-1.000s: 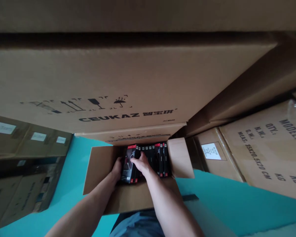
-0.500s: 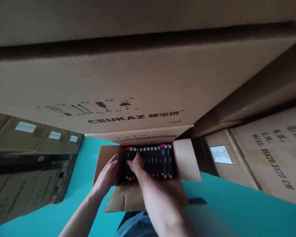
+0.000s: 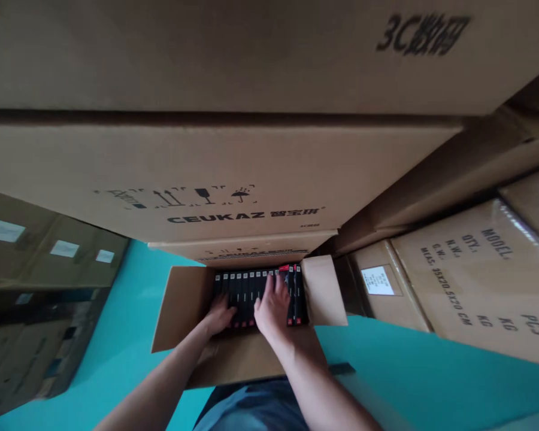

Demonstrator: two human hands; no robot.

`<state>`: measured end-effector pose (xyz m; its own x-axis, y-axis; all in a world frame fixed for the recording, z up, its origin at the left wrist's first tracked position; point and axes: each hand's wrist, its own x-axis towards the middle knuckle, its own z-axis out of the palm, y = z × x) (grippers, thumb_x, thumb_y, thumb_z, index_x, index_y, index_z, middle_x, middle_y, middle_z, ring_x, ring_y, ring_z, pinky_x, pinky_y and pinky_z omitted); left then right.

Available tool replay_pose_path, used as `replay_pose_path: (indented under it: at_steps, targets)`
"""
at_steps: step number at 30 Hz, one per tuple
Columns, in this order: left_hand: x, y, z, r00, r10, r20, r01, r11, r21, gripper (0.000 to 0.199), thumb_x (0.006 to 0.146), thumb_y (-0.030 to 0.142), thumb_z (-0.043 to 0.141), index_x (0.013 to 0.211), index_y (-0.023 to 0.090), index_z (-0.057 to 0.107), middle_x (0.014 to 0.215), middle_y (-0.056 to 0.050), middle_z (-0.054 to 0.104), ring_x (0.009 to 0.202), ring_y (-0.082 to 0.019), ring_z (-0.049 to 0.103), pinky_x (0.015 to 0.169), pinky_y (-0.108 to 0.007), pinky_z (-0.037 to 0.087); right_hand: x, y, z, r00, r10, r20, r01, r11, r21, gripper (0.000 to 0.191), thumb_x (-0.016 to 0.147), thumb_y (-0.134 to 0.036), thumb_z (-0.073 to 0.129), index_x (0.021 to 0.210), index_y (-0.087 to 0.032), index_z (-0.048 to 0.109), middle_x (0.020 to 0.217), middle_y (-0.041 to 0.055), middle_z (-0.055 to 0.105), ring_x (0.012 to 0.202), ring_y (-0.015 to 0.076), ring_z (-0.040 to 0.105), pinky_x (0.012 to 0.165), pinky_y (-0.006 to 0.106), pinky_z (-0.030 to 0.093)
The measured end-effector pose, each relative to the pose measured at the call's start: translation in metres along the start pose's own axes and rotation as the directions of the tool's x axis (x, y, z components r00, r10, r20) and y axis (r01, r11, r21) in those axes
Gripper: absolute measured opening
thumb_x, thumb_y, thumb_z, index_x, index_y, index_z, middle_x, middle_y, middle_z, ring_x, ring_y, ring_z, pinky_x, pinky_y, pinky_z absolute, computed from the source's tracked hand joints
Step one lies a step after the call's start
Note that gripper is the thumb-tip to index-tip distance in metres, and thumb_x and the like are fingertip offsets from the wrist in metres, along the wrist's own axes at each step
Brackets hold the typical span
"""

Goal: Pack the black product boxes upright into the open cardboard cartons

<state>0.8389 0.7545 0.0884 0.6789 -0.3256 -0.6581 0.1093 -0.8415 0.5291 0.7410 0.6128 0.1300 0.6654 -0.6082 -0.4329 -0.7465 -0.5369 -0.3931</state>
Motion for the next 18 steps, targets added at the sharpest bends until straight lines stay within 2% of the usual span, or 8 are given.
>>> replay_pose_path:
  at_steps: [2, 4, 6, 10, 12, 14, 16, 18]
  targets:
    - [0.003, -0.002, 0.007, 0.999, -0.031, 0.038, 0.030, 0.999, 0.034, 0.079, 0.065, 0.010, 0.063, 0.141, -0.005, 0.045, 0.162, -0.029, 0.022, 0.153, -0.038, 0.011, 0.126, -0.044, 0.016, -0.003, 0.019, -0.010, 0.977, 0.211, -0.003, -0.211, 0.977, -0.006, 0.081, 0.086, -0.024, 0.059, 0.157, -0.009, 0.023, 0.164, 0.0214, 0.019, 0.148, 0.0377, 0.027, 0.116, 0.048, 0.034]
    - [0.004, -0.002, 0.011, 0.998, -0.030, 0.052, 0.027, 0.998, 0.052, 0.083, 0.064, 0.009, 0.063, 0.144, -0.005, 0.041, 0.164, -0.029, 0.014, 0.153, -0.039, 0.008, 0.126, -0.044, 0.017, -0.001, 0.031, -0.012, 0.942, 0.336, 0.004, -0.336, 0.942, 0.007, 0.083, 0.088, -0.025, 0.057, 0.158, -0.005, 0.017, 0.163, 0.0228, 0.020, 0.146, 0.0385, 0.032, 0.111, 0.048, 0.041]
    - [0.003, -0.001, 0.008, 0.999, -0.007, 0.051, 0.005, 0.999, 0.050, 0.079, 0.070, 0.012, 0.061, 0.145, -0.005, 0.040, 0.164, -0.029, 0.015, 0.153, -0.038, 0.013, 0.125, -0.044, 0.020, 0.003, 0.037, -0.011, 0.936, 0.352, -0.016, -0.352, 0.936, 0.028, 0.086, 0.088, -0.026, 0.057, 0.158, -0.003, 0.013, 0.161, 0.0239, 0.026, 0.143, 0.0374, 0.037, 0.108, 0.046, 0.044]
    - [-0.010, -0.002, -0.017, 0.995, 0.101, 0.020, -0.101, 0.995, -0.015, 0.062, 0.084, 0.027, 0.052, 0.140, 0.002, 0.048, 0.154, -0.024, 0.043, 0.146, -0.030, 0.038, 0.123, -0.041, 0.028, 0.013, 0.035, -0.015, 0.928, 0.363, 0.086, -0.370, 0.925, 0.086, 0.094, 0.085, -0.030, 0.063, 0.157, 0.000, 0.009, 0.145, 0.0258, 0.049, 0.130, 0.0335, 0.055, 0.103, 0.040, 0.048]
    - [-0.028, -0.006, -0.036, 0.983, 0.182, -0.011, -0.183, 0.981, -0.071, 0.058, 0.088, 0.037, 0.049, 0.139, 0.010, 0.051, 0.151, -0.016, 0.049, 0.143, -0.026, 0.043, 0.122, -0.039, 0.030, 0.011, 0.023, -0.018, 0.926, 0.356, 0.126, -0.369, 0.924, 0.101, 0.093, 0.085, -0.034, 0.062, 0.157, -0.003, 0.012, 0.141, 0.0234, 0.054, 0.122, 0.0326, 0.062, 0.098, 0.039, 0.051]
    - [-0.053, -0.011, -0.054, 0.958, 0.275, -0.086, -0.287, 0.941, -0.180, 0.057, 0.089, 0.047, 0.049, 0.138, 0.018, 0.053, 0.151, -0.012, 0.050, 0.141, -0.024, 0.046, 0.120, -0.039, 0.036, 0.004, 0.001, -0.015, 0.946, 0.299, 0.126, -0.315, 0.939, 0.137, 0.093, 0.086, -0.036, 0.062, 0.157, -0.005, 0.012, 0.142, 0.0223, 0.054, 0.120, 0.0316, 0.063, 0.097, 0.038, 0.052]
    - [-0.079, -0.014, -0.070, 0.920, 0.340, -0.196, -0.385, 0.875, -0.293, 0.055, 0.089, 0.054, 0.052, 0.134, 0.023, 0.057, 0.151, -0.010, 0.050, 0.137, -0.025, 0.050, 0.113, -0.040, 0.044, -0.008, -0.028, 0.001, 0.974, 0.196, 0.114, -0.215, 0.958, 0.189, 0.096, 0.084, -0.034, 0.063, 0.158, -0.004, 0.010, 0.144, 0.0228, 0.052, 0.123, 0.0310, 0.061, 0.099, 0.036, 0.051]
    - [-0.101, -0.015, -0.082, 0.883, 0.360, -0.301, -0.451, 0.830, -0.329, 0.050, 0.088, 0.056, 0.056, 0.128, 0.026, 0.062, 0.150, -0.009, 0.050, 0.133, -0.027, 0.053, 0.108, -0.042, 0.050, -0.019, -0.058, 0.028, 0.992, 0.056, 0.114, -0.080, 0.971, 0.224, 0.100, 0.081, -0.031, 0.068, 0.158, -0.004, 0.010, 0.146, 0.0234, 0.050, 0.128, 0.0315, 0.057, 0.104, 0.036, 0.048]
